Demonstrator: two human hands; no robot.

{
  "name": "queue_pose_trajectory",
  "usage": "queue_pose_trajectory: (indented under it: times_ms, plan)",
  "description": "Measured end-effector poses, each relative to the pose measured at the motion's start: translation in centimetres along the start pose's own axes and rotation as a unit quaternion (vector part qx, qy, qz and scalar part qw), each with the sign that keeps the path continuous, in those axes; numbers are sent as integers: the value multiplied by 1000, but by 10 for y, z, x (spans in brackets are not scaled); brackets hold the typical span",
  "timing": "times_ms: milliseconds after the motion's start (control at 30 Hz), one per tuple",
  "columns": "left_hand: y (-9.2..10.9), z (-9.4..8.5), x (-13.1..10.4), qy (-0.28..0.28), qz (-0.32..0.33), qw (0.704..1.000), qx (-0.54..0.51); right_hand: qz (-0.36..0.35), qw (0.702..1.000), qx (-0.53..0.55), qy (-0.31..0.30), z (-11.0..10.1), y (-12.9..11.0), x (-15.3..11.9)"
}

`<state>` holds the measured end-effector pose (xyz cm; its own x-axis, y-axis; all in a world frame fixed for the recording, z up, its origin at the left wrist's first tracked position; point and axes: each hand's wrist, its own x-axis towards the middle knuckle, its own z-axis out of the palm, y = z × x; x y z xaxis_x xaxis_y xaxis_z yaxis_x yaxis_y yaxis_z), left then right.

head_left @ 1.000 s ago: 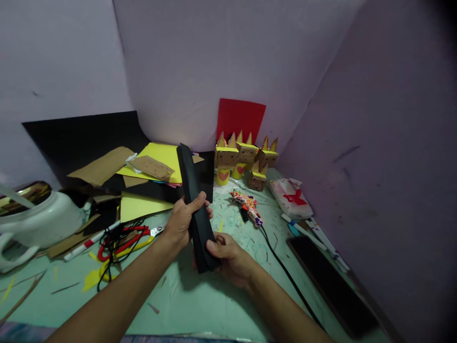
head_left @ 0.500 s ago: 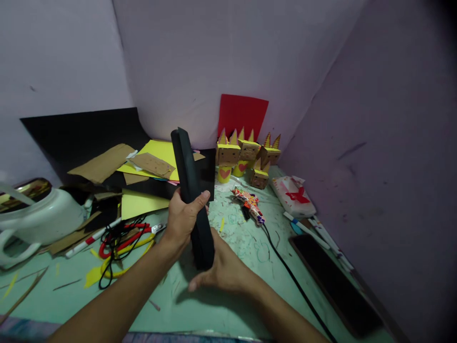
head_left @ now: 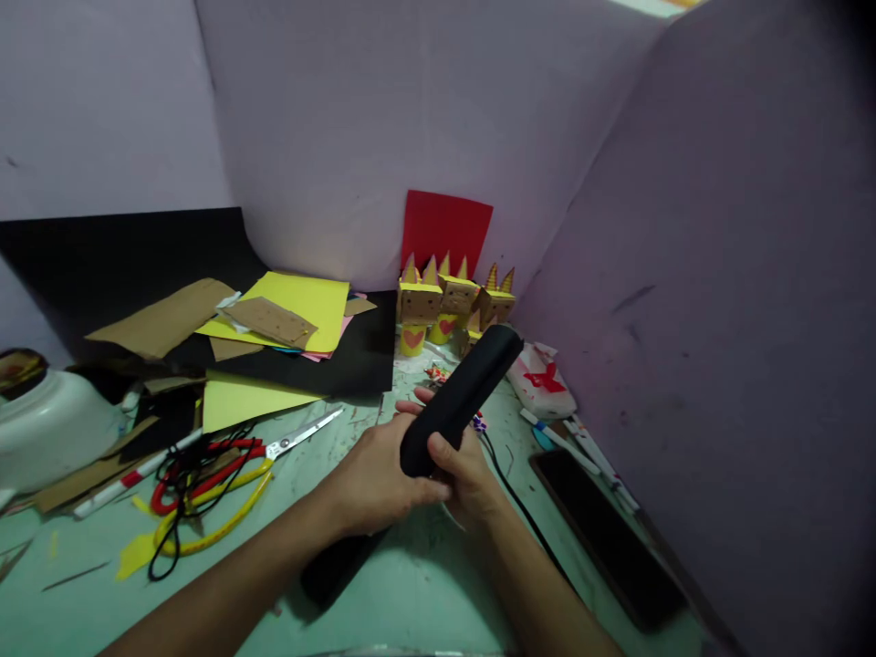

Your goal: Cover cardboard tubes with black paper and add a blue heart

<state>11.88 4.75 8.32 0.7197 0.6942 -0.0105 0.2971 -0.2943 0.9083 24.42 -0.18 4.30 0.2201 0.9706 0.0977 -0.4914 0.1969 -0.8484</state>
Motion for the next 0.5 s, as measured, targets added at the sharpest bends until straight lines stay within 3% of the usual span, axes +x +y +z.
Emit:
queue_pose_trajectory:
  times_ms: [200, 500]
  plan:
    - [-10, 2, -1, -7, -51, 989, 138, -54, 989, 86, 108, -2, -10, 4]
    - [-21, -17, 5, -83, -36, 991, 99, -72, 971, 121, 196, -25, -26, 14]
